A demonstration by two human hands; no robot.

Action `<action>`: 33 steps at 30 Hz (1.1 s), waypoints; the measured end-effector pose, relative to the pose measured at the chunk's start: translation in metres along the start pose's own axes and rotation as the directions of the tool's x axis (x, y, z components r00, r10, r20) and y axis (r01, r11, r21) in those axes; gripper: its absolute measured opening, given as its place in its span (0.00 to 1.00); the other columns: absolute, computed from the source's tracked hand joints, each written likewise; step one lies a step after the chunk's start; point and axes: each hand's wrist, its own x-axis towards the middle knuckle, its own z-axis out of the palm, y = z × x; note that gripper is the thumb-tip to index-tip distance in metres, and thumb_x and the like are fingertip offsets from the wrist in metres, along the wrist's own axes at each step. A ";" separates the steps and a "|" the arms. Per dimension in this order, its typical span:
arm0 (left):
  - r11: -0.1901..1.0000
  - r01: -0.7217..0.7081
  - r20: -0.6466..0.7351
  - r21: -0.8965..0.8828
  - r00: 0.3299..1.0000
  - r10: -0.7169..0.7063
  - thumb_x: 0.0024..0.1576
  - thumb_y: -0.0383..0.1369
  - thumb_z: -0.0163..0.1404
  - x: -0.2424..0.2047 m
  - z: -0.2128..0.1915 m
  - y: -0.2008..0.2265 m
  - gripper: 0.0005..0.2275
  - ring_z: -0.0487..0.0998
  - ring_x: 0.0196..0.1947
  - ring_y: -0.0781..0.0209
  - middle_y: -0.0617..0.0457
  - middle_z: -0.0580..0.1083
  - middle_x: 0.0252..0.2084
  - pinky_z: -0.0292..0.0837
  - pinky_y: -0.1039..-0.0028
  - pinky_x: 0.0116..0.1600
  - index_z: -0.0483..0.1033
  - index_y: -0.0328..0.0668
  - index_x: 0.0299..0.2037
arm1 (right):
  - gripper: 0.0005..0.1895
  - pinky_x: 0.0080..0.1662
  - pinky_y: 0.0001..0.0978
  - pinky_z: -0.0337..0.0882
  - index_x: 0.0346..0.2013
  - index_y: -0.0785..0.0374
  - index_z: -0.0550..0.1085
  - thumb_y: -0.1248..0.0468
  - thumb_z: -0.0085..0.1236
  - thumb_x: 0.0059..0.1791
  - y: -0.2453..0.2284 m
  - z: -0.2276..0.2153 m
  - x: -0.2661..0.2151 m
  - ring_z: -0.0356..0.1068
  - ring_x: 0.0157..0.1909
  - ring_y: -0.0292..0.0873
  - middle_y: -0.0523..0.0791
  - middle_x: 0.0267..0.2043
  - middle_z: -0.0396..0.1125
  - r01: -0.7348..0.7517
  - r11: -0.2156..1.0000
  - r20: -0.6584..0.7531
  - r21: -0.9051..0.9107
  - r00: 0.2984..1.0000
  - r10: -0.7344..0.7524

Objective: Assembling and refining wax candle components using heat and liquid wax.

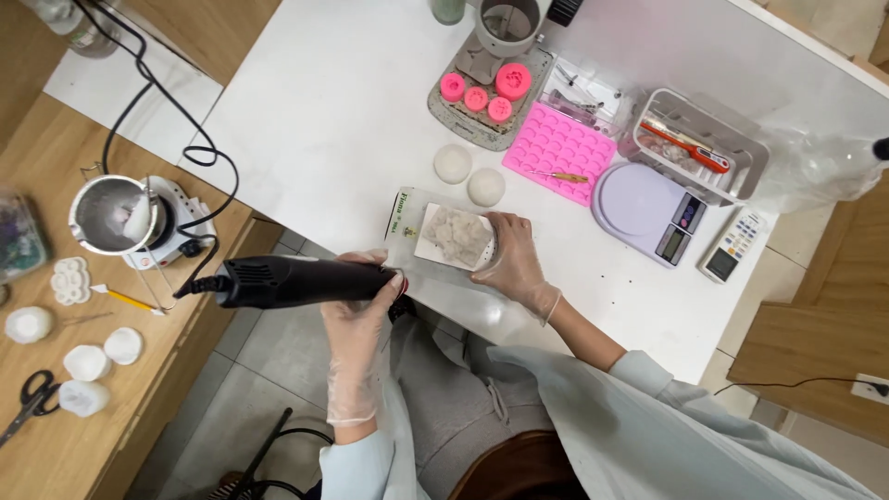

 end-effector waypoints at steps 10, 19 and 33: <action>0.992 -0.063 0.177 -0.106 0.981 0.082 0.52 0.16 0.60 0.061 -0.022 0.036 0.19 0.76 0.53 0.62 0.49 0.74 0.53 0.74 0.71 0.59 0.69 0.39 0.50 | 0.52 0.63 0.48 0.61 0.60 0.67 0.66 0.59 0.78 0.24 -0.033 0.031 0.052 0.58 0.60 0.59 0.54 0.57 0.62 0.046 0.998 -0.072 -0.033 0.996 -0.048; 0.993 -0.070 0.343 -0.099 0.934 0.100 0.53 0.16 0.60 0.080 -0.059 0.051 0.18 0.76 0.55 0.61 0.48 0.75 0.54 0.74 0.68 0.64 0.70 0.40 0.50 | 0.52 0.69 0.45 0.58 0.70 0.60 0.61 0.56 0.71 0.34 0.035 -0.056 0.054 0.60 0.69 0.55 0.55 0.68 0.60 -0.092 0.996 0.391 0.010 0.917 0.080; 0.995 -0.026 0.144 0.094 0.989 0.013 0.47 0.15 0.60 0.049 -0.092 0.035 0.21 0.79 0.53 0.55 0.45 0.76 0.48 0.77 0.60 0.62 0.70 0.39 0.50 | 0.37 0.56 0.40 0.73 0.48 0.73 0.76 0.44 0.69 0.38 0.143 0.094 0.181 0.72 0.57 0.56 0.61 0.55 0.69 -0.418 0.740 0.095 -0.527 0.836 0.540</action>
